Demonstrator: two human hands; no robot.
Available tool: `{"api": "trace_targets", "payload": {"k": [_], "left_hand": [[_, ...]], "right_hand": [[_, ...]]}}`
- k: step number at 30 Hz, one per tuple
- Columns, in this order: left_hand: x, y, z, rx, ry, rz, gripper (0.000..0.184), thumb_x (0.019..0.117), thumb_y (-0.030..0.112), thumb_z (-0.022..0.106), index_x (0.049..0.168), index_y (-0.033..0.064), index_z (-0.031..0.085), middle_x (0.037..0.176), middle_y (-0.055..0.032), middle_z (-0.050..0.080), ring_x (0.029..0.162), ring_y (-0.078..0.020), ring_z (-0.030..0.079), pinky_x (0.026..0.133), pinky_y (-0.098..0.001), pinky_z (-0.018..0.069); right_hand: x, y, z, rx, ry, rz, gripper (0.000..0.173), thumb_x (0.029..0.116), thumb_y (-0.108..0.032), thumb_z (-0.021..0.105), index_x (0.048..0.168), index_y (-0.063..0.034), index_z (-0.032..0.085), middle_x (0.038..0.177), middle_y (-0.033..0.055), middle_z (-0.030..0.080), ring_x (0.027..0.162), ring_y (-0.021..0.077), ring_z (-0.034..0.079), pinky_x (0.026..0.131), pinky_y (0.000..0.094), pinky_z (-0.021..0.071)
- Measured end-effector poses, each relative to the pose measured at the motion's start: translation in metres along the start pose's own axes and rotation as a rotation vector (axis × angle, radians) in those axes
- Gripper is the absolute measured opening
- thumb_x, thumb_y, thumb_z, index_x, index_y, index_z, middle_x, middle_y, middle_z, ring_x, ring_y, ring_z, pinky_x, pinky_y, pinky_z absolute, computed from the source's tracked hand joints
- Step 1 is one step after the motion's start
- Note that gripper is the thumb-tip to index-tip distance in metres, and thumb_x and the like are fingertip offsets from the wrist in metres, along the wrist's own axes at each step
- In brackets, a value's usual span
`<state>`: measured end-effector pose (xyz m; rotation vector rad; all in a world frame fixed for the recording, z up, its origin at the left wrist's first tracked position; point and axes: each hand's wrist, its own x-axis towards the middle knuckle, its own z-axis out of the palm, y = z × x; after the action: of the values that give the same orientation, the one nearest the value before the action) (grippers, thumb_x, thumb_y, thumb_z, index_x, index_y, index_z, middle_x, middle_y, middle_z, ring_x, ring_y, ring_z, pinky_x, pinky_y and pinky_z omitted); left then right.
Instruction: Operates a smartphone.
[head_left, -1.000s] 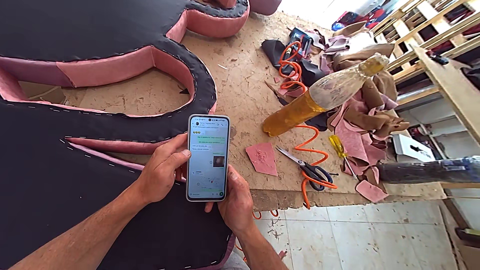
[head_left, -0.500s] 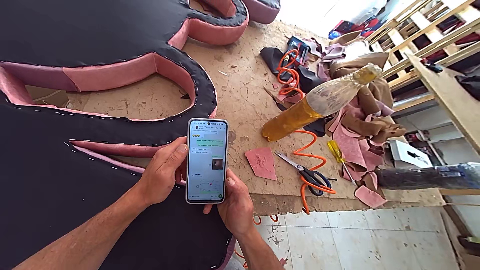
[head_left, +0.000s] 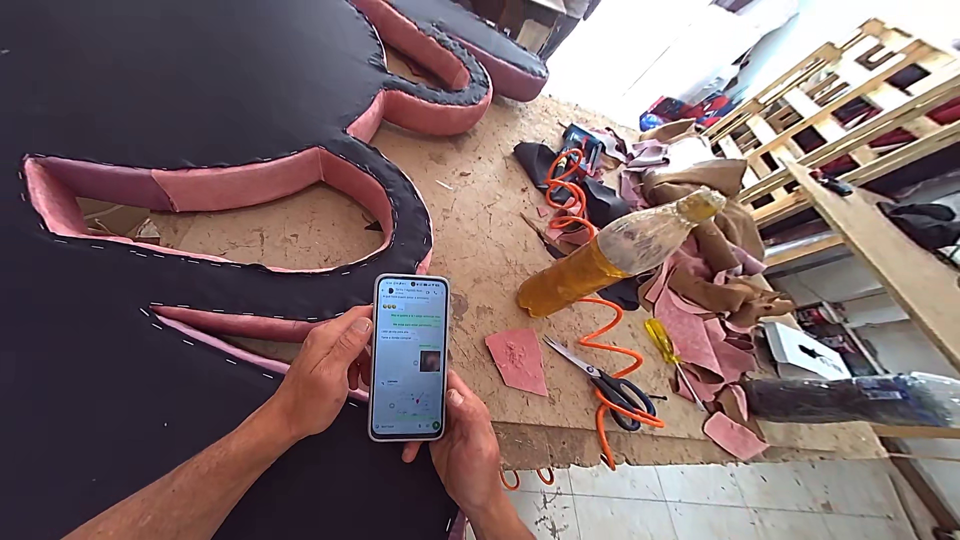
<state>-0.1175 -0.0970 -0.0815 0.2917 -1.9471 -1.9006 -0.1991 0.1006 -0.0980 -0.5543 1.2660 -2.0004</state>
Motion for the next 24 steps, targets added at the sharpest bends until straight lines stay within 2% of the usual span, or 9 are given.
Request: {"api": "trace_targets", "payload": {"k": [4, 6, 10, 14, 17, 20, 22, 24], "left_hand": [[0.0, 0.001, 0.001, -0.027, 0.042, 0.028, 0.046, 0.1073, 0.022, 0.027, 0.125, 0.0087, 0.068, 0.076, -0.0042, 0.067, 0.057, -0.0131, 0.061, 0.051, -0.0258, 0.0537], [0.0, 0.004, 0.001, -0.049, 0.038, 0.024, 0.043, 0.1039, 0.017, 0.032, 0.13, 0.0095, 0.065, 0.081, -0.0052, 0.069, 0.058, -0.0131, 0.062, 0.051, -0.0256, 0.0536], [-0.001, 0.007, -0.001, -0.11, 0.004, 0.014, 0.044, 0.0973, 0.01, 0.039, 0.136, 0.01, 0.06, 0.099, -0.0062, 0.075, 0.067, -0.0128, 0.066, 0.055, -0.0242, 0.0533], [0.0, 0.006, -0.002, -0.122, -0.047, 0.03, 0.049, 0.0914, 0.007, 0.041, 0.138, 0.0093, 0.057, 0.099, -0.0074, 0.075, 0.07, -0.0134, 0.068, 0.056, -0.025, 0.054], [-0.001, 0.009, 0.0, -0.071, -0.025, -0.007, 0.051, 0.088, 0.005, 0.045, 0.137, 0.0108, 0.058, 0.099, -0.0047, 0.076, 0.073, -0.0129, 0.069, 0.058, -0.0262, 0.0556], [-0.002, 0.012, 0.005, 0.095, 0.024, -0.068, 0.053, 0.0863, 0.01, 0.062, 0.138, 0.0182, 0.056, 0.099, 0.0054, 0.076, 0.078, -0.0091, 0.072, 0.065, -0.0276, 0.061], [-0.003, 0.009, 0.007, 0.123, 0.028, -0.075, 0.056, 0.0871, 0.022, 0.073, 0.14, 0.0198, 0.054, 0.099, 0.0072, 0.076, 0.076, -0.0092, 0.072, 0.065, -0.0274, 0.0614], [-0.004, 0.009, 0.006, 0.084, 0.008, -0.061, 0.052, 0.0932, 0.034, 0.068, 0.141, 0.0177, 0.053, 0.1, 0.0049, 0.076, 0.079, -0.0103, 0.073, 0.067, -0.0285, 0.0624]], "right_hand": [[0.0, 0.0, 0.002, -0.029, -0.021, -0.028, 0.041, 0.1083, -0.032, 0.04, 0.125, -0.0004, 0.06, 0.107, 0.0151, 0.073, 0.076, 0.0204, 0.075, 0.053, 0.0339, 0.0621], [0.0, 0.001, 0.002, -0.038, -0.033, -0.041, 0.04, 0.1087, -0.03, 0.039, 0.127, 0.0008, 0.058, 0.108, 0.0146, 0.072, 0.077, 0.0204, 0.075, 0.052, 0.034, 0.0622], [0.0, 0.002, 0.003, -0.048, -0.032, -0.055, 0.039, 0.1087, -0.029, 0.04, 0.127, 0.0015, 0.057, 0.109, 0.0142, 0.072, 0.077, 0.0206, 0.075, 0.052, 0.0348, 0.0623], [-0.002, 0.003, 0.002, -0.052, -0.022, -0.053, 0.039, 0.1076, -0.029, 0.041, 0.127, 0.0008, 0.057, 0.109, 0.0133, 0.073, 0.079, 0.0205, 0.075, 0.052, 0.0351, 0.0621], [-0.002, 0.003, 0.002, -0.052, -0.026, -0.059, 0.038, 0.1072, -0.027, 0.041, 0.127, 0.0009, 0.056, 0.11, 0.0134, 0.073, 0.079, 0.0205, 0.075, 0.052, 0.0347, 0.062], [-0.002, 0.002, 0.002, -0.056, -0.031, -0.057, 0.037, 0.1073, -0.027, 0.041, 0.127, 0.0007, 0.056, 0.109, 0.0131, 0.072, 0.078, 0.0198, 0.075, 0.052, 0.0344, 0.0619], [-0.002, 0.002, 0.002, -0.056, -0.035, -0.051, 0.037, 0.1077, -0.027, 0.041, 0.126, 0.0015, 0.055, 0.108, 0.0139, 0.072, 0.076, 0.0204, 0.075, 0.051, 0.0345, 0.0616], [-0.003, 0.002, 0.001, -0.054, -0.041, -0.049, 0.037, 0.108, -0.028, 0.041, 0.126, 0.0012, 0.056, 0.108, 0.0143, 0.072, 0.077, 0.0204, 0.075, 0.051, 0.0344, 0.0618]]}}
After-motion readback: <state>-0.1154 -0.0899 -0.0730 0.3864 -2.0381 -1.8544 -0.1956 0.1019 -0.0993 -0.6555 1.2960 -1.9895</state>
